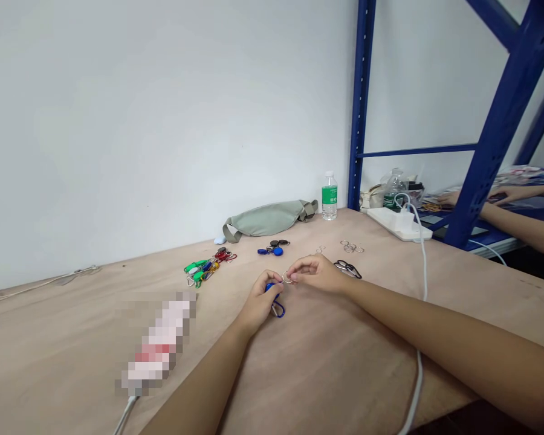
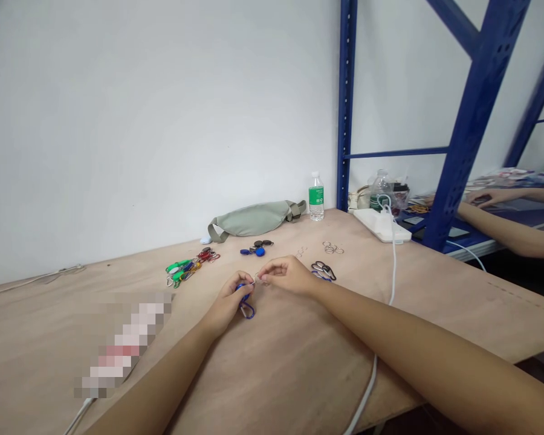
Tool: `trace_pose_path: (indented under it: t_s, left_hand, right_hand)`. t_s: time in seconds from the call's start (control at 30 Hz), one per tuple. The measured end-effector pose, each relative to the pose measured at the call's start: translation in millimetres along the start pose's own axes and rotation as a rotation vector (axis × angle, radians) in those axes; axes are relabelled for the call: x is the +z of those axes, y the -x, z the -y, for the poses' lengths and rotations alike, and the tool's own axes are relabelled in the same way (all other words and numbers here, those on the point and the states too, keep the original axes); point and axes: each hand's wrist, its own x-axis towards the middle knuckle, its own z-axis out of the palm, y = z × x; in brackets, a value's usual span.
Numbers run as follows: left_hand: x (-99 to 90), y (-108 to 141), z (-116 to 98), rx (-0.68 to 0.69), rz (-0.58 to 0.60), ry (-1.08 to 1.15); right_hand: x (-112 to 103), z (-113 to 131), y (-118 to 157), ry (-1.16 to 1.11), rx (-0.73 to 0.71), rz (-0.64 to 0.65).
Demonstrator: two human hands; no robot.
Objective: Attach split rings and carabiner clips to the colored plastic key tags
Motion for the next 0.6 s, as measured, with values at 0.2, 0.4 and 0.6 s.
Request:
trace_pose_path:
  t_s: [0.2,0.4,0.6]
  left_hand:
    - [0.3,0.2,0.1,0.081,-0.012,-0.022]
    - [1.4,0.2,-0.2,0.082,-0.005,-0.023]
    - [2.3,-0.5,-0.4,0.081,-0.008,-0.023]
  right_hand:
    - [-2.4,4.0,4.1,0.377,-0.284,0.085]
    - [-2.5,4.6,5.2,0.586,-0.488,0.150]
    - [-0.4,3.9,6.7,0.644,-0.552,0.105]
